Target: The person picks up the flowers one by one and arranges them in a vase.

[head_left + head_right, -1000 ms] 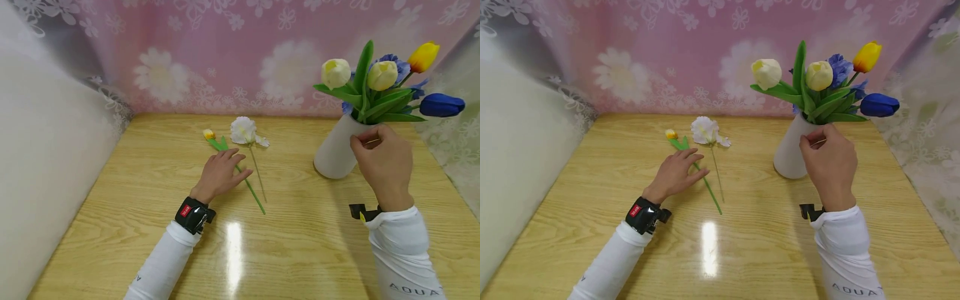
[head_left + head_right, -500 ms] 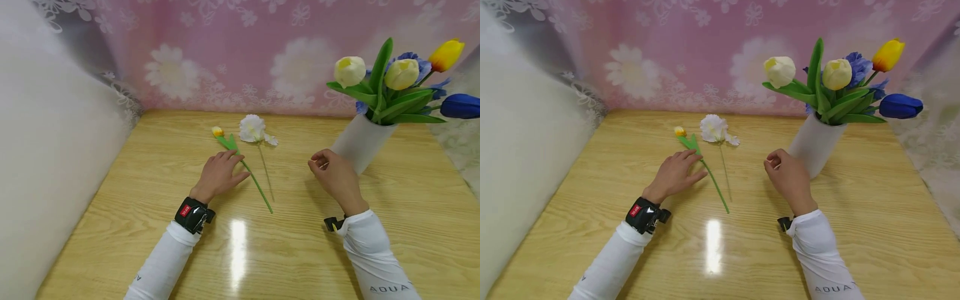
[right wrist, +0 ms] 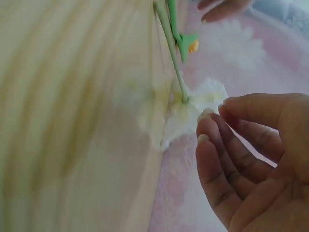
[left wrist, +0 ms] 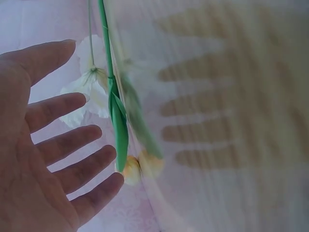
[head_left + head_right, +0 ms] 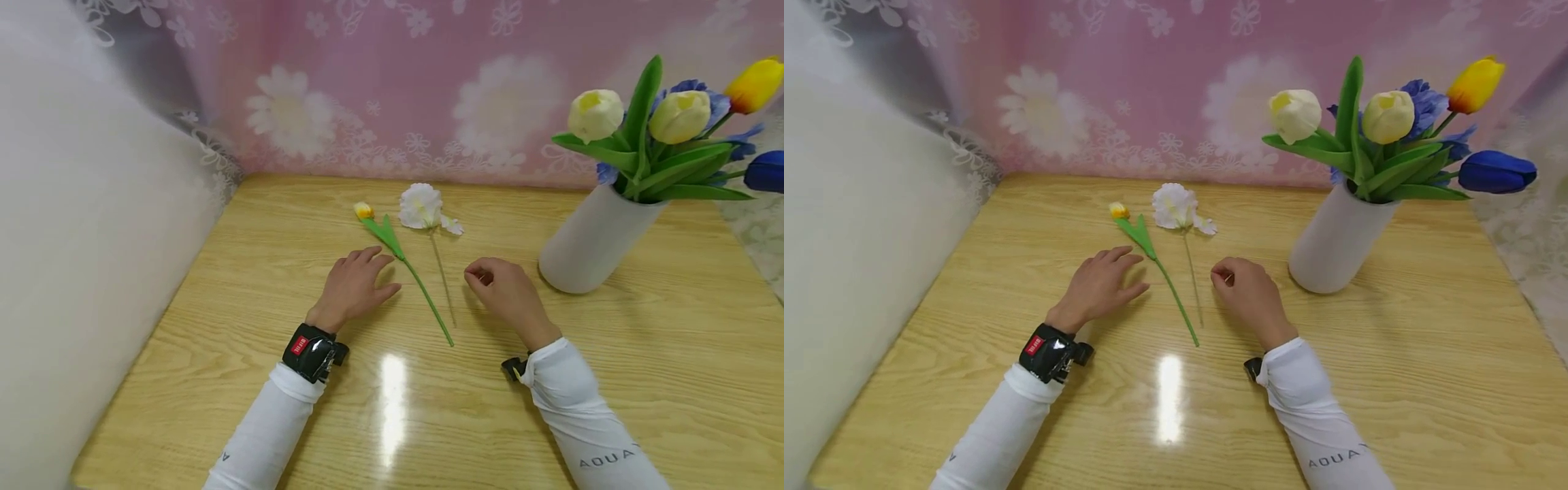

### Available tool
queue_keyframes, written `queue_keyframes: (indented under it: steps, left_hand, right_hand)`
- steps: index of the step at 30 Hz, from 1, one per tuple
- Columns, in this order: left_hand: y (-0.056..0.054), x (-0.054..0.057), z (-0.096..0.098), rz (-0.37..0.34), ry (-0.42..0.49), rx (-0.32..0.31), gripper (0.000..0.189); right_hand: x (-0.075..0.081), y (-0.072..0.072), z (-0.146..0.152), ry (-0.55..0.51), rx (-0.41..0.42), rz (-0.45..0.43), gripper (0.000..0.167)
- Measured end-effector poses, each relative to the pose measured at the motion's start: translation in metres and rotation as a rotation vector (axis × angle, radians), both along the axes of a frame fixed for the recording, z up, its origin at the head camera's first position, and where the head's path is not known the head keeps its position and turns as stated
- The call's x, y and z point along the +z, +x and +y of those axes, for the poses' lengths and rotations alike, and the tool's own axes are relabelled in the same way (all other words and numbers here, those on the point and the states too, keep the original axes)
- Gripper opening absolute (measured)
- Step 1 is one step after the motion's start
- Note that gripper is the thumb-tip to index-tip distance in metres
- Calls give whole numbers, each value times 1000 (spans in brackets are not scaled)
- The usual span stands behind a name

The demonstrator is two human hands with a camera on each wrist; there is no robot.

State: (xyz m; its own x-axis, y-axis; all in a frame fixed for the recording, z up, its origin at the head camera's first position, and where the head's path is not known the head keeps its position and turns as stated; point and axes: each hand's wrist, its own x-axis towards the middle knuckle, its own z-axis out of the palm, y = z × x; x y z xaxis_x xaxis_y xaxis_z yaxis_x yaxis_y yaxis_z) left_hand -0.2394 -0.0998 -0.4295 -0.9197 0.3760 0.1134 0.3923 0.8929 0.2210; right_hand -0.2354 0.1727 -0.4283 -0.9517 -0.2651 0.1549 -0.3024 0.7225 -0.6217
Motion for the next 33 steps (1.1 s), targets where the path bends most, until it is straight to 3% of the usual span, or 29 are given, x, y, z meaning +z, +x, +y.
queue_keyframes:
  steps: [5, 11, 15, 21, 28, 33]
  left_hand:
    - [2, 0, -7, -16, -17, 24, 51]
    - [6, 2, -15, -25, -7, 41, 50]
    - [8, 2, -20, -25, -17, 54, 49]
    - [9, 1, -26, -28, -34, 67, 50]
    - [12, 1, -31, -31, -43, 84, 49]
    - [14, 1, -34, -32, -46, 91, 48]
  right_hand:
    - [-1, -1, -16, -14, 35, -33, 20]
    - [-1, -6, -37, -5, 180, -110, 27]
    - [-3, -12, -49, 21, 242, -118, 31]
    - [-3, -23, -61, 76, 241, -147, 32]
    - [-2, -33, -74, 181, 312, -180, 35]
    - [-1, -37, -85, 206, 211, -210, 28]
